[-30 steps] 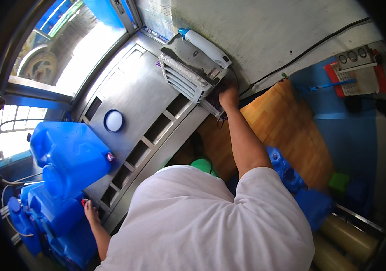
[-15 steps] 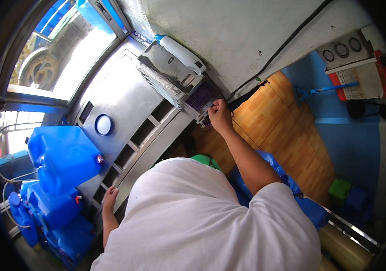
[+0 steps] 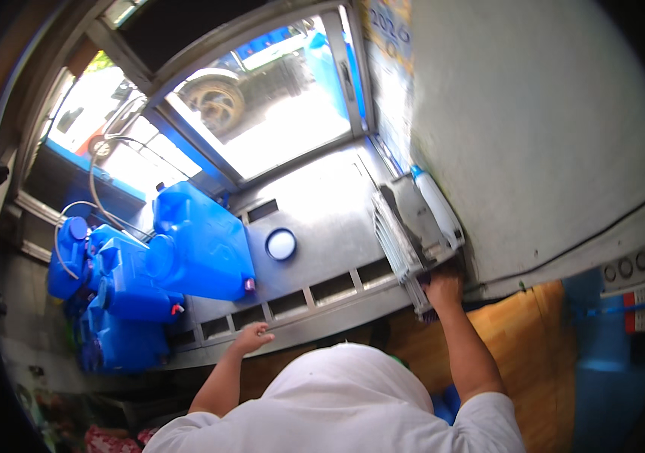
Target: The person fills several blue plastic water containers and a large water dispenser bottle at a service station. They use a hose to fill the containers, wipe them with a cloth, and hand them out through a window. The person also uses a handheld device to treat the water in the containers.
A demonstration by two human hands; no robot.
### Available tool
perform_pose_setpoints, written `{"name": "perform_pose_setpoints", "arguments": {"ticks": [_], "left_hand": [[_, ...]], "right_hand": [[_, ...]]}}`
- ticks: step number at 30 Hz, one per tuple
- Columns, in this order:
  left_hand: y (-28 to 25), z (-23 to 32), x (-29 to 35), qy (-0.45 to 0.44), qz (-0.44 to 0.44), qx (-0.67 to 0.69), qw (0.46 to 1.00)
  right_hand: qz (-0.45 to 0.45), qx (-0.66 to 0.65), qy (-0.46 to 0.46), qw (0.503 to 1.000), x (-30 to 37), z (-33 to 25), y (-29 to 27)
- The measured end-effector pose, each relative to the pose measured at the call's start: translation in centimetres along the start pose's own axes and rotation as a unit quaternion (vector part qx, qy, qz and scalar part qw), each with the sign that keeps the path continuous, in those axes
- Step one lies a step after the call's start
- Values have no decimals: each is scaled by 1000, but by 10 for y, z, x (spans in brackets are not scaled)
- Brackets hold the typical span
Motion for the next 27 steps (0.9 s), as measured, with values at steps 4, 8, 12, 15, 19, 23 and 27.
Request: {"name": "perform_pose_setpoints", "arguments": {"ticks": [4,8,12,15,19,23,27], "left_hand": [[8,8,16,-43,-22,11,999],[20,-1,25,-56,-14,27,998],[28,1,20,-22,6,44,999],[26,29,9,17,-1,30,999],[23,58,-1,61,4,15,998],[3,97,5,69,-9,4,998],[0,135,-9,114,-28,-25,993]], "right_hand": [[87,-15,-69,994,12,22,34],[-46,-31,16,998,7,22,31],[-119,-21,58,991,9,27,22],[-99,-19,31,994,12,22,15],[-50,-12,-22,998,20,24,34],[-4,-17,-66,998,21,21,40],[-53,9,-12,998,28,81,109]]}}
Point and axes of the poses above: each hand's wrist, its own x-axis away from the middle knuckle, its own y-axis out of the palm, z = x × y, the point moved 7 cm from there along -x, towards the middle knuckle, and after that the axes turned 2 degrees about y, right-handed, at the moved point
